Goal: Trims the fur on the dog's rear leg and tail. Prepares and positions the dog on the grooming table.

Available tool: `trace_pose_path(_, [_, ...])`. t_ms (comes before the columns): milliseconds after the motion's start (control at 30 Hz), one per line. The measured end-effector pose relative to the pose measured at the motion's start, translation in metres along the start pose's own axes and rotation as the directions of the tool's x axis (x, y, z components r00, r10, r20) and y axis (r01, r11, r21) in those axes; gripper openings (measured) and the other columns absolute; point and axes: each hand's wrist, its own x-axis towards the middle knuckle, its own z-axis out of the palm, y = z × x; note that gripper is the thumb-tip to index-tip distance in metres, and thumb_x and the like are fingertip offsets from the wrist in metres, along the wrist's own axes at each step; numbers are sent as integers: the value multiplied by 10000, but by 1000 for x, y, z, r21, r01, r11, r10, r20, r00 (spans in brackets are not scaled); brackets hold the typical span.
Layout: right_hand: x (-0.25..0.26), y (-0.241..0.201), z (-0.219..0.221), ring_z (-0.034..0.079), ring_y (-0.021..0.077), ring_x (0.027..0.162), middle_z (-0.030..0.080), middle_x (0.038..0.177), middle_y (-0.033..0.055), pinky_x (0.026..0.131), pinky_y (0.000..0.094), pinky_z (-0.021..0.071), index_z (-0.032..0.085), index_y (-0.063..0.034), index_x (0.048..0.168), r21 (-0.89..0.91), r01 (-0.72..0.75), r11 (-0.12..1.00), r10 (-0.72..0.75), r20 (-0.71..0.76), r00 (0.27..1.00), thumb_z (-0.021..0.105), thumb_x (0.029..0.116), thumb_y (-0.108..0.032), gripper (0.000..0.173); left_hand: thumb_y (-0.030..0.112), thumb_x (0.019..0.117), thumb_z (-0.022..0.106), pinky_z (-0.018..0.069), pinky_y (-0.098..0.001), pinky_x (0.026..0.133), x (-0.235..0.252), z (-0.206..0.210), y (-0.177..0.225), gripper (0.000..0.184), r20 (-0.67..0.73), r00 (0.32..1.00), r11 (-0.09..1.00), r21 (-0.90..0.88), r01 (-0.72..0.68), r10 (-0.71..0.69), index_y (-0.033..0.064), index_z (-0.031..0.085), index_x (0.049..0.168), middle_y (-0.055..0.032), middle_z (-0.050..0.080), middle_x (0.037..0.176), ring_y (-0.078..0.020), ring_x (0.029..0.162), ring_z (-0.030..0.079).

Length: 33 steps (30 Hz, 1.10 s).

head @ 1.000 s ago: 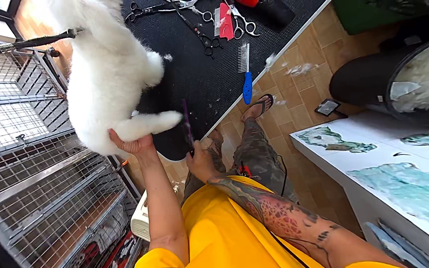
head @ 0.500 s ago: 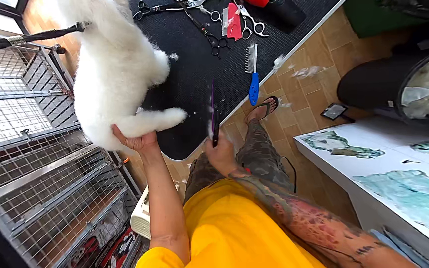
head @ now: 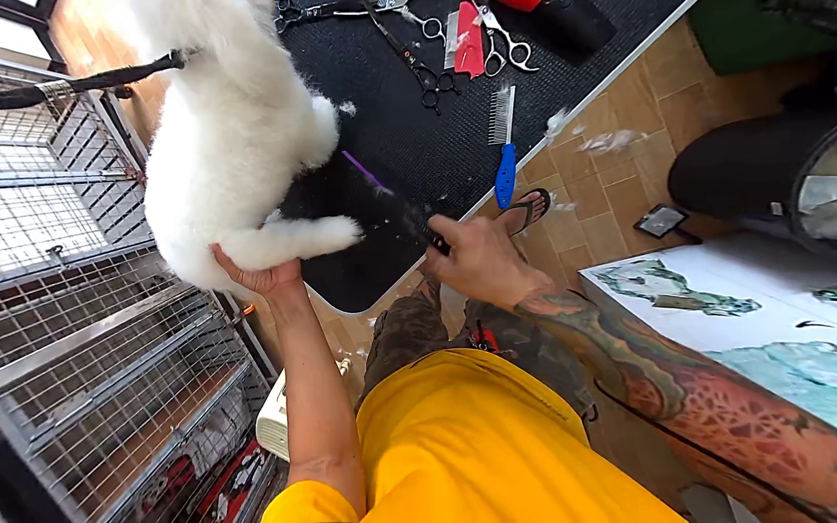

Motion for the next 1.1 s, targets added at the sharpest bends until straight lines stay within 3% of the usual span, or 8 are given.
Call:
trace_pose_path(100, [-12,-27,15,626,280,563,572,583,66,506,507,479,654,-99,874,22,45,999,-47,63,997,620,883,-198,105,559,955,555,507,-515,1032,2,0,-1,559,-23,1000,1000,12,-5,6,141,541,1327,-100,633,1283,-244,1219,605])
trace_pose_path(200, [-16,-33,34,681,370,696,635,677,139,649,588,515,624,-45,1029,-23,-223,975,224,64,973,582,930,-175,168,555,967,539,512,-515,1025,3,6,-1,548,-31,999,1000,6,9,-8,143,535,1330,-94,634,1278,-249,1209,610])
trace_pose_path(367, [-60,-61,93,625,234,482,608,582,76,447,437,525,627,27,1027,203,-44,978,97,-262,960,644,874,-169,249,614,965,497,467,-539,1081,6,7,-3,635,-14,1000,1000,-14,13,-13,139,500,1386,-102,597,1355,-263,1286,563])
trace_pose_path(433, [-62,-74,111,621,222,475,591,563,61,441,425,520,623,1,1006,248,-7,969,62,-212,975,658,849,-161,228,615,961,502,460,-560,1080,9,7,-4,649,-25,1000,1000,-24,17,-17,132,490,1395,-113,588,1366,-280,1289,557])
trace_pose_path(500, [-51,-72,117,661,255,557,628,626,85,529,456,552,619,8,1065,281,-168,945,202,-96,975,609,905,-171,241,589,972,507,469,-562,1069,10,8,-6,627,-52,999,1000,-13,1,-2,121,483,1388,-120,588,1358,-285,1278,564])
trace_pose_path(667, [7,-16,83,709,317,772,695,785,140,733,537,566,649,-43,1185,265,-473,840,490,0,872,537,1017,-283,314,425,986,576,463,-574,1078,12,6,-8,503,-68,998,1000,-1,15,-16,116,485,1372,-135,585,1354,-293,1283,560])
trace_pose_path(900, [59,17,22,680,362,780,674,845,178,663,586,543,669,-51,1026,190,-456,870,462,13,887,626,993,-264,220,313,956,654,481,-566,1059,10,1,-5,421,-75,995,998,2,60,-59,115,544,1311,-133,623,1296,-294,1234,595])
trace_pose_path(1100, [98,24,-15,698,397,912,702,909,211,789,623,549,698,-12,1030,-17,-444,896,444,37,895,643,949,-240,248,324,946,658,484,-569,1051,9,1,-1,432,-85,995,998,-8,60,-60,114,544,1306,-132,624,1293,-292,1226,598])
